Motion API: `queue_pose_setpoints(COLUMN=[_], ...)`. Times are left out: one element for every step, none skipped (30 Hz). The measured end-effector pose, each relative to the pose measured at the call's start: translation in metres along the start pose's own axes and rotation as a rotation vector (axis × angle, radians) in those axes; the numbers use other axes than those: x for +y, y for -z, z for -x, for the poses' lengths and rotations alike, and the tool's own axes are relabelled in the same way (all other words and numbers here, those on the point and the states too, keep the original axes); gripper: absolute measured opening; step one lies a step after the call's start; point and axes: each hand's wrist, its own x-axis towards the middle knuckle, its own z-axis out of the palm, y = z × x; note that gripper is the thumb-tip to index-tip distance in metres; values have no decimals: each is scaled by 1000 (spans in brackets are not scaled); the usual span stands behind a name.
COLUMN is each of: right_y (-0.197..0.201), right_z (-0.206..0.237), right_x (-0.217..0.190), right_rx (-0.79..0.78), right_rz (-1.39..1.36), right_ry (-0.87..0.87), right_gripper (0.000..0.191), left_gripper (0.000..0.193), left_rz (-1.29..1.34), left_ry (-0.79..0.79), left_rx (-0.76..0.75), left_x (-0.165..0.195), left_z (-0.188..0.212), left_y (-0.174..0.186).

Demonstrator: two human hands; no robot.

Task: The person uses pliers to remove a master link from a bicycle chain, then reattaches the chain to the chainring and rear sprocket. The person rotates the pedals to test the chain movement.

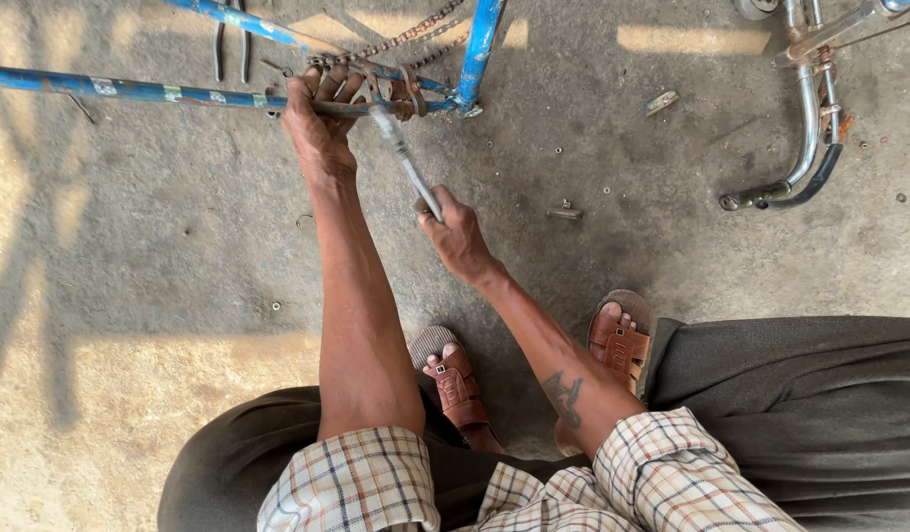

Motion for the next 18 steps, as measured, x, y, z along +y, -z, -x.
queue_pose_setpoints(right_y=[0,1,3,5,8,11,14,16,19,21,23,25,27,29,30,32,34,37], right_z=[0,-1,-1,-3,-1,0,-2,0,1,2,2,3,3,4,4,3,2,1], right_x=[-2,-5,-3,-3,-1,0,1,3,4,6,8,9,11,12,13,14,14,14], right_rx=[40,58,79,98,117,130,152,126,99,78,84,86,85,116,146,172,198,225], right_rz=[-78,-106,-136,-164,-8,140,280,316,356,400,434,469,503,430,353,273,360,448], right_ry=[-114,-165,-212,-261,-134,7,173,233,287,346,328,307,284,137,-6,-149,-47,55], right_gripper=[4,5,7,10,8,8,9,9,9,10,10,11,12,13,15,18,18,19], left_gripper=[44,43,42,42,43,44,46,44,43,41,41,41,41,39,39,41,39,37], left_rz=[4,-40,-85,-129,-163,-203,-241,-236,-227,-216,-183,-149,-115,-83,-54,-28,49,127], left_ry=[0,24,48,73,94,106,101,122,151,179,175,174,173,187,196,205,224,244], left_rx=[-2,-5,-13,-17,0,10,-1,-15,-26,-44,-73,-95,-115,-131,-149,-165,-180,-197], left_x=[-2,-3,-5,-8,-12,-15,-17,-20,-23,-25,-28,-30,-31,-32,-33,-34,-36,-39], left_z=[1,2,4,5,8,11,10,12,15,16,16,18,19,21,23,24,26,28], left_y=[0,0,0,0,1,1,-2,-4,-7,-9,-10,-11,-11,-10,-8,-5,-2,1])
